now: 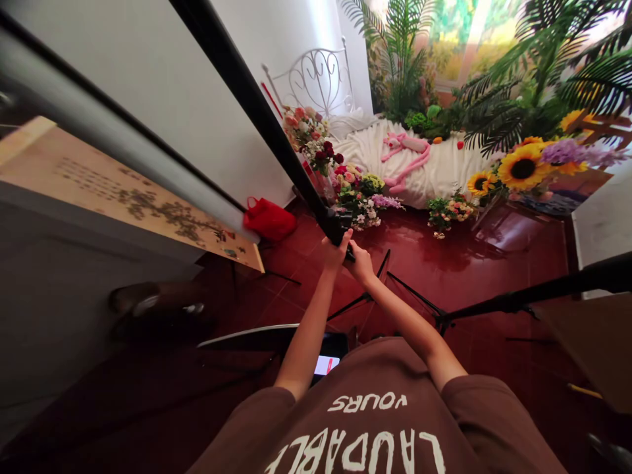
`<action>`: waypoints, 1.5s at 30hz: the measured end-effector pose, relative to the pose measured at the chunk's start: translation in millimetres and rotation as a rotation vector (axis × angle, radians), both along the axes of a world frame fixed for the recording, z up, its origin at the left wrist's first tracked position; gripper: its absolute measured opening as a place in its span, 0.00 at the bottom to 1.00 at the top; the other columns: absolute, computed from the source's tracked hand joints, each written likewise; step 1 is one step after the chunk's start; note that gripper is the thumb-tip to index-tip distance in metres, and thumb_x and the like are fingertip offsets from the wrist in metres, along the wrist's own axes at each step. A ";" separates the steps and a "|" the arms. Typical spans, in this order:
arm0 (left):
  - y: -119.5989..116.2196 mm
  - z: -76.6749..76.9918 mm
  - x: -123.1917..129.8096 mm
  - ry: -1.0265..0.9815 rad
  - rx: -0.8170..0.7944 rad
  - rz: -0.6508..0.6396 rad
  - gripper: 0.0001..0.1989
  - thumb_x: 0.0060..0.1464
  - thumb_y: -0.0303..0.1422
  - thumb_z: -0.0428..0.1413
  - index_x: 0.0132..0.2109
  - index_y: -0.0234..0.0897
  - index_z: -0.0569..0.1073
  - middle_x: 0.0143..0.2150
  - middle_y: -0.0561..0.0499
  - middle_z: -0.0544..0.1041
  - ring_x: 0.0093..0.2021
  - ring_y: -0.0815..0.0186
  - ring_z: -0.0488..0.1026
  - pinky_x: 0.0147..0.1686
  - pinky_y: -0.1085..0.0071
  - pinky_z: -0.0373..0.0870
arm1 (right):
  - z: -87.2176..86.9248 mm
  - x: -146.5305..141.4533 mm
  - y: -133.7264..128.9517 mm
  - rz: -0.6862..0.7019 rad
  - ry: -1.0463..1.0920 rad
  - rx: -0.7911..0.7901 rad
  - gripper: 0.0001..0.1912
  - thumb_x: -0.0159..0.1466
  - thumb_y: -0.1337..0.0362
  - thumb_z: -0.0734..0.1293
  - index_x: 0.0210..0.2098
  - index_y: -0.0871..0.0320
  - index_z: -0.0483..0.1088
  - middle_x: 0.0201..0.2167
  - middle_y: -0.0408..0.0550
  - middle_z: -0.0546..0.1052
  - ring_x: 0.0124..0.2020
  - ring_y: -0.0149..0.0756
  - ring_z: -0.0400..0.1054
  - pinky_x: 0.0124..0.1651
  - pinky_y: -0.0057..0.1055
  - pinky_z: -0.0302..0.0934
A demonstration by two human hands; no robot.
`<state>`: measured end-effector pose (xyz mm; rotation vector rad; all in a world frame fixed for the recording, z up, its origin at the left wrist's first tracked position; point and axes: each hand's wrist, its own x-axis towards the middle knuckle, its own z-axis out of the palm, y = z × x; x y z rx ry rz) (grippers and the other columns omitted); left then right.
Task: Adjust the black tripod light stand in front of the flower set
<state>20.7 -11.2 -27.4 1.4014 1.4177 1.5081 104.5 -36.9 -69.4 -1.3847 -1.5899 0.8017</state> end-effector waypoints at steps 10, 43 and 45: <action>-2.2 -21.1 4.3 0.031 -0.057 -0.030 0.24 0.46 0.52 0.61 0.35 0.32 0.76 0.33 0.41 0.80 0.33 0.59 0.78 0.33 0.68 0.71 | -11.0 23.6 1.0 0.133 0.112 -0.129 0.29 0.48 0.63 0.74 0.49 0.59 0.65 0.41 0.51 0.75 0.40 0.40 0.70 0.43 0.33 0.63; -9.7 -67.1 -0.7 -0.138 0.040 -0.127 0.25 0.61 0.51 0.42 0.45 0.36 0.72 0.35 0.45 0.76 0.37 0.63 0.74 0.39 0.67 0.72 | 58.6 5.7 21.3 0.159 0.046 -0.034 0.19 0.52 0.47 0.72 0.29 0.57 0.70 0.28 0.46 0.74 0.36 0.39 0.70 0.40 0.32 0.65; -12.7 -67.2 -1.2 -0.136 0.038 -0.132 0.24 0.62 0.49 0.41 0.47 0.35 0.71 0.37 0.44 0.76 0.40 0.62 0.75 0.43 0.66 0.72 | 54.9 -10.0 27.5 0.070 0.152 -0.097 0.19 0.53 0.47 0.71 0.29 0.57 0.72 0.25 0.44 0.74 0.32 0.37 0.70 0.37 0.31 0.65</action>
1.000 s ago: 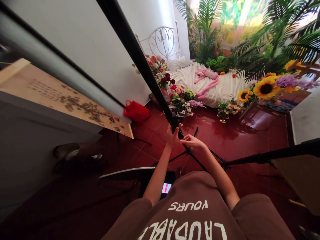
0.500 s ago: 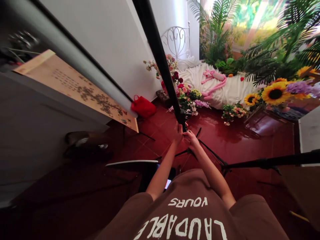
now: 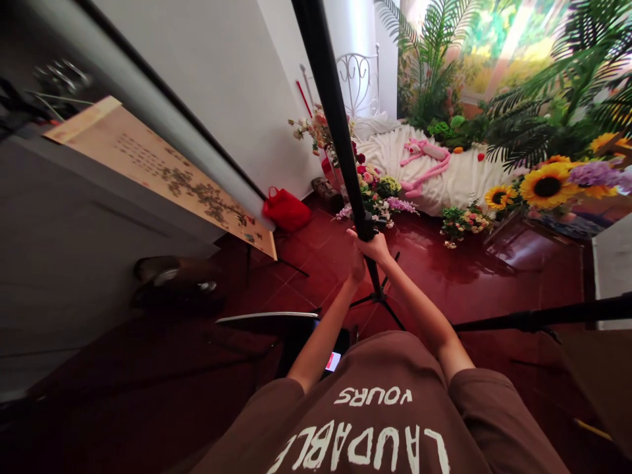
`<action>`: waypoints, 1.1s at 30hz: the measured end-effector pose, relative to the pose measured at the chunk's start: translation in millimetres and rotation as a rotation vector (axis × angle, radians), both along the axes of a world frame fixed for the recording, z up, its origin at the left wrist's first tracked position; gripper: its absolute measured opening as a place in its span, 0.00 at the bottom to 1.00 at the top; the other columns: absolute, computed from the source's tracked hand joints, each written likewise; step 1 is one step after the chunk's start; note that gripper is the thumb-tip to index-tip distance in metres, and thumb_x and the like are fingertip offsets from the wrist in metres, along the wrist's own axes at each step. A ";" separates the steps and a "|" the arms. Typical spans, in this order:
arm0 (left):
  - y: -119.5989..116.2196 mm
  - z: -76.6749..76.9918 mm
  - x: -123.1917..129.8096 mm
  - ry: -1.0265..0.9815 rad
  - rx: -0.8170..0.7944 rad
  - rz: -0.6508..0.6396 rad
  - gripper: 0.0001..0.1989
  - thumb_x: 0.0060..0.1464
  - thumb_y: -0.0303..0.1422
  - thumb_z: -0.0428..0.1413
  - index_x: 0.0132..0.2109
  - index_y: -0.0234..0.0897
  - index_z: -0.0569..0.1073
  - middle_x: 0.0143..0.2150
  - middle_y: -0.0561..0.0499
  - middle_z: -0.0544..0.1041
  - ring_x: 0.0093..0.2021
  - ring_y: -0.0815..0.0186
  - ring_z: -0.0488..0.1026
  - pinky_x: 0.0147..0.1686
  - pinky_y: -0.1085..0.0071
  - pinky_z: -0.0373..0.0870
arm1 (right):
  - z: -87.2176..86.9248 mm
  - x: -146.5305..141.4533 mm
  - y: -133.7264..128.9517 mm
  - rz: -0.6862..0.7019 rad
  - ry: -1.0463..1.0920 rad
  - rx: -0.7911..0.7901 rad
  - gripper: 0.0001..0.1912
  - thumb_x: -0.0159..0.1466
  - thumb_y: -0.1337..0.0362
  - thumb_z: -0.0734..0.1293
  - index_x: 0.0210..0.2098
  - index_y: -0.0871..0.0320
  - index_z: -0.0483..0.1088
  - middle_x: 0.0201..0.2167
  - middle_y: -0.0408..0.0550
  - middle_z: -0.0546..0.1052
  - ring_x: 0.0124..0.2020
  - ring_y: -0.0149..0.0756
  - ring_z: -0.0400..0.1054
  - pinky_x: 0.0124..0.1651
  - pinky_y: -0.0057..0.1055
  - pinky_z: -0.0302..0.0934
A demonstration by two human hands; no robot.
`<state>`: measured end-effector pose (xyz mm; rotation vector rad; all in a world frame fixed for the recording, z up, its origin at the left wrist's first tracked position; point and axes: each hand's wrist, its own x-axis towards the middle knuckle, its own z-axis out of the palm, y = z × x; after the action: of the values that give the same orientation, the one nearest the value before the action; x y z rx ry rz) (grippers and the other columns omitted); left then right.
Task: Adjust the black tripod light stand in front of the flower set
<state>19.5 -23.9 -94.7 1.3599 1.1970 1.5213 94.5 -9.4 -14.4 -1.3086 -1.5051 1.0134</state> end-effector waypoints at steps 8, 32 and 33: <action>-18.3 26.0 0.2 0.008 0.040 0.018 0.22 0.62 0.47 0.44 0.55 0.38 0.64 0.49 0.42 0.73 0.54 0.64 0.71 0.54 0.65 0.67 | 37.6 -17.4 -0.3 -0.011 0.264 0.032 0.22 0.52 0.44 0.71 0.26 0.58 0.72 0.23 0.46 0.75 0.25 0.32 0.70 0.28 0.27 0.65; 9.9 37.7 7.5 0.189 0.169 0.114 0.26 0.60 0.56 0.43 0.38 0.38 0.71 0.29 0.49 0.75 0.27 0.67 0.72 0.32 0.71 0.68 | 38.0 81.9 -35.4 0.242 -0.457 0.028 0.22 0.51 0.47 0.75 0.21 0.53 0.62 0.17 0.42 0.63 0.27 0.39 0.65 0.31 0.34 0.59; 9.8 37.3 7.4 0.192 0.183 0.116 0.26 0.60 0.56 0.43 0.38 0.38 0.71 0.30 0.48 0.75 0.28 0.67 0.72 0.32 0.71 0.68 | 29.5 82.8 -42.2 0.281 -0.482 -0.021 0.22 0.52 0.48 0.75 0.21 0.52 0.62 0.17 0.42 0.63 0.26 0.39 0.65 0.32 0.35 0.58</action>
<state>26.9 -14.1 -57.4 1.6119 1.2990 1.6443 177.3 -51.6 15.1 -1.4515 -2.0929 0.9246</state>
